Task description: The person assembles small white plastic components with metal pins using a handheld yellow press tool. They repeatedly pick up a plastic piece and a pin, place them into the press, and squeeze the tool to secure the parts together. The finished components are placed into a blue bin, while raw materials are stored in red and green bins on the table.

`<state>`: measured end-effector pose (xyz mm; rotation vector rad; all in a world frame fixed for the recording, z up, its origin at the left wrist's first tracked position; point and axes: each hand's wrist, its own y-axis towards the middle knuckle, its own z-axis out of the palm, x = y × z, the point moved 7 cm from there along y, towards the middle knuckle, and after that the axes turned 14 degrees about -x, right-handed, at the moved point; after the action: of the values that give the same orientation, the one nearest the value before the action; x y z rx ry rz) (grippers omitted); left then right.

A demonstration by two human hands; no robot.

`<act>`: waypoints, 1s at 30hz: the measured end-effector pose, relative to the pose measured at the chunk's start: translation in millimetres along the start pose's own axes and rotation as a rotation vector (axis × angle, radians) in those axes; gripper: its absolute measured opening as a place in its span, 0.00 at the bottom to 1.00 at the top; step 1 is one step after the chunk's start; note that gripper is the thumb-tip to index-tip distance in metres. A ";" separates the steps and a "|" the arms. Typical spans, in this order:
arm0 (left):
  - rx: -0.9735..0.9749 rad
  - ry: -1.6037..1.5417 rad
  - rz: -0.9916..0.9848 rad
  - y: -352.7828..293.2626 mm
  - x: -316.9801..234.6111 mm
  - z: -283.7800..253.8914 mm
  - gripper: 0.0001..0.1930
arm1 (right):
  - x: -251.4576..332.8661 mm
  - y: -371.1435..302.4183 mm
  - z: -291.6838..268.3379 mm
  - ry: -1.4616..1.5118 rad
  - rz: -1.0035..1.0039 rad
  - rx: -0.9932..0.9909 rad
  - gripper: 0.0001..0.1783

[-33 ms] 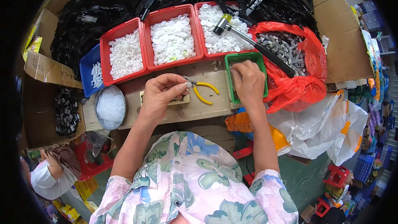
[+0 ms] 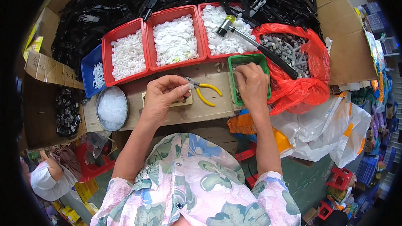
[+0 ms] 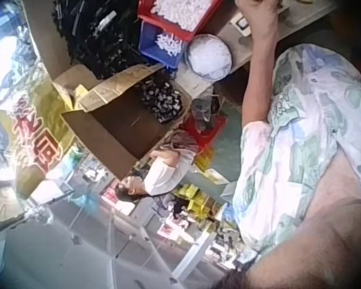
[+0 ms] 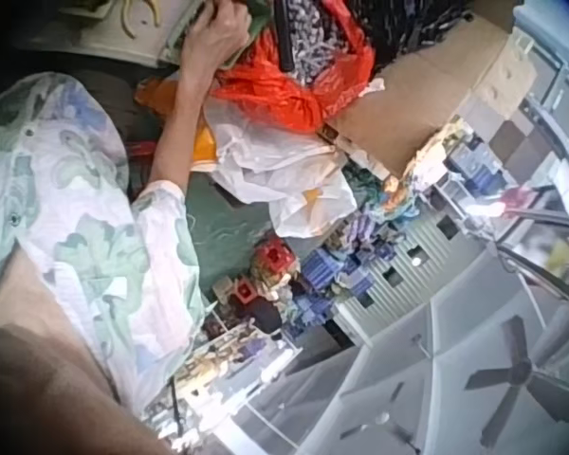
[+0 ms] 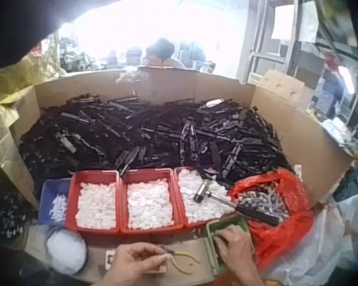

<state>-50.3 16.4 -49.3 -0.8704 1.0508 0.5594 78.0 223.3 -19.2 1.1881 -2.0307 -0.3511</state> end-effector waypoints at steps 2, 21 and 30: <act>-0.006 -0.023 0.008 -0.7 1.0 -3.7 0.08 | -1.2 -2.1 -6.9 0.034 0.057 -0.013 0.05; -0.024 -0.099 -0.003 -11.0 6.7 8.1 0.07 | 104.9 -23.1 -3.7 0.467 -0.026 -0.026 0.11; -0.069 -0.054 0.031 -12.7 5.9 3.7 0.07 | 113.0 -22.5 -2.6 0.395 -0.122 -0.033 0.12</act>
<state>-36.4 12.5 -49.5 -0.8958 1.0023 0.6455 61.1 117.1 22.2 1.2529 -1.6122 -0.1888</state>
